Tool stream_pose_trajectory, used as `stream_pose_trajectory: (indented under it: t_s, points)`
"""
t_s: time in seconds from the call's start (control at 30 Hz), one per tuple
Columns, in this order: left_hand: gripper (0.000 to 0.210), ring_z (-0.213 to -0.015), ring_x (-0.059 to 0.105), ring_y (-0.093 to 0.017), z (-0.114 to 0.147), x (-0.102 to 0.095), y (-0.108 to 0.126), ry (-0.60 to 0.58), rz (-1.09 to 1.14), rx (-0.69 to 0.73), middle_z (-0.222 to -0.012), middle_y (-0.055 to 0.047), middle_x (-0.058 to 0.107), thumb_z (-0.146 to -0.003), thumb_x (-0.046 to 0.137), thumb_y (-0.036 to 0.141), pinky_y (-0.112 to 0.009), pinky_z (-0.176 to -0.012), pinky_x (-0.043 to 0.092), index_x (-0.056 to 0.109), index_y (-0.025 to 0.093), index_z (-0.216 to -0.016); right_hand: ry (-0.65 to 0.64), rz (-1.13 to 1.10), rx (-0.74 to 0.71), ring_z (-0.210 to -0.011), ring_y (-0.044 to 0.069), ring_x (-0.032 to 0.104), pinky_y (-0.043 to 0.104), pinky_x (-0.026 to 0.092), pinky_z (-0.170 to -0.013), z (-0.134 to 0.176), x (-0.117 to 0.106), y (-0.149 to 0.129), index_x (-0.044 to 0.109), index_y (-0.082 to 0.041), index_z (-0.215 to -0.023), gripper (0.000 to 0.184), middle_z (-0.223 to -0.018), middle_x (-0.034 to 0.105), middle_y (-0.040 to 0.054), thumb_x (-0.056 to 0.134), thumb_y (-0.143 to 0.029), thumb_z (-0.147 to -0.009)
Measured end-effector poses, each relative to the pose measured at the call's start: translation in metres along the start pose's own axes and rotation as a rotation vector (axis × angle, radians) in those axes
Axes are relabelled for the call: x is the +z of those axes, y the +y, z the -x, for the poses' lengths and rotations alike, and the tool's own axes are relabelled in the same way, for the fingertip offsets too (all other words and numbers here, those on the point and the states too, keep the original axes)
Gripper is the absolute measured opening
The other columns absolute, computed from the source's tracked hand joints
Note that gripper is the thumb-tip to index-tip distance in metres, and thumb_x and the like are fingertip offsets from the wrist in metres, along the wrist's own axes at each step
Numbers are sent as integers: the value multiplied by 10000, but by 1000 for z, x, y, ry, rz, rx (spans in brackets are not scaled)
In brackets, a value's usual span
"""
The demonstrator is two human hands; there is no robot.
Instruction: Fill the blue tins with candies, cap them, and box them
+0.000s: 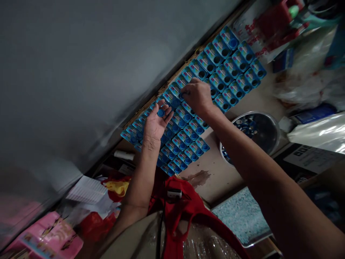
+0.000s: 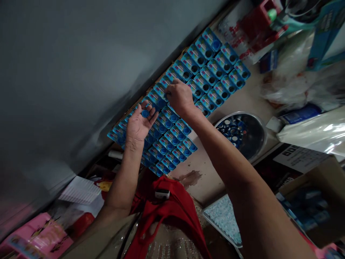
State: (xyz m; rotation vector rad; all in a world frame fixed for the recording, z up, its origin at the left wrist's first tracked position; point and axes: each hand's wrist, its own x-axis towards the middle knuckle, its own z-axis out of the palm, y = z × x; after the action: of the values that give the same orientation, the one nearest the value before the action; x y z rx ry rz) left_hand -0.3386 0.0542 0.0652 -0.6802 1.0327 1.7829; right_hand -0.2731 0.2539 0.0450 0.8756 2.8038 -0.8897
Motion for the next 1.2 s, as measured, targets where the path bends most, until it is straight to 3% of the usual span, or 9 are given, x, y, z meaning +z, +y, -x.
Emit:
stream_pose_trajectory:
  t_s: [0.23, 0.3, 0.43, 0.5, 0.63, 0.77, 0.97, 1.07, 1.2]
  points:
    - [206, -1373, 747, -238, -2, 4, 1, -31, -34, -16, -1177, -69, 836, -1127, 666, 399, -405, -1226, 581, 778, 226, -1115, -87, 210, 149, -1162, 348, 754, 448, 557, -966, -22, 0, -16, 799, -165, -981, 50, -1091, 790, 108, 751, -179, -983]
    - [253, -1419, 724, -242, -4, 5, 1, -60, -37, -18, -1264, -83, 831, -1153, 611, 406, -402, -1223, 577, 782, 221, -1130, -100, 193, 187, -1166, 342, 766, 450, 535, -959, -37, 3, -10, 789, -131, -970, 225, -1039, 770, 99, 701, -313, -1070]
    - [356, -1480, 684, -228, 0, 7, -1, -68, -62, -26, -1372, -86, 815, -1193, 495, 424, -353, -1196, 583, 784, 222, -1139, 21, 72, 157, -1058, 329, 776, 448, 560, -903, -47, 4, -5, 769, -181, -992, 180, -968, 760, 65, 805, -356, -1012]
    - [338, -1487, 679, -234, 6, 6, -1, -58, -86, -28, -1391, -91, 811, -1177, 532, 439, -351, -1187, 589, 789, 224, -1141, 80, 10, 87, -1024, 307, 759, 420, 566, -879, -30, 1, -14, 761, -224, -987, 41, -994, 772, 64, 776, -259, -1002]
    - [304, -1380, 744, -238, 13, -2, -8, -48, -84, -39, -1296, -111, 836, -1152, 590, 421, -374, -1163, 612, 802, 204, -1160, 16, -47, -18, -1019, 266, 724, 371, 539, -862, 37, 2, -48, 787, -237, -1005, 114, -1089, 763, 86, 682, -194, -1015]
    - [289, -1283, 779, -212, 11, -1, -27, -15, -65, -67, -1177, -86, 846, -1158, 579, 364, -313, -1123, 613, 804, 187, -1198, -41, -174, -91, -1070, 241, 706, 344, 544, -906, 91, 24, -63, 800, -251, -1070, 202, -1200, 751, 91, 612, -185, -1041]
    - [269, -1296, 770, -247, 10, 15, -47, -96, -108, -64, -1254, -98, 829, -1128, 620, 395, -376, -1149, 595, 802, 214, -1209, 72, -210, 41, -1010, 266, 723, 380, 560, -915, 106, 34, -23, 766, -257, -943, 182, -1067, 793, 83, 616, -155, -960]
    - [180, -1147, 798, -194, 14, 8, -51, -66, -198, 61, -1161, -61, 831, -1103, 677, 367, -340, -1098, 601, 799, 240, -1138, 164, -114, 193, -959, 283, 723, 410, 553, -895, 93, 18, 2, 775, -255, -931, 157, -1015, 792, 86, 651, -159, -921]
    - [137, -903, 779, -140, 16, -9, -60, 29, -371, 188, -983, -15, 785, -998, 841, 342, -312, -1034, 608, 773, 224, -1012, 65, 79, 285, -958, 307, 721, 418, 528, -833, 72, 4, 15, 771, -250, -901, 151, -1060, 780, 114, 663, -145, -912]
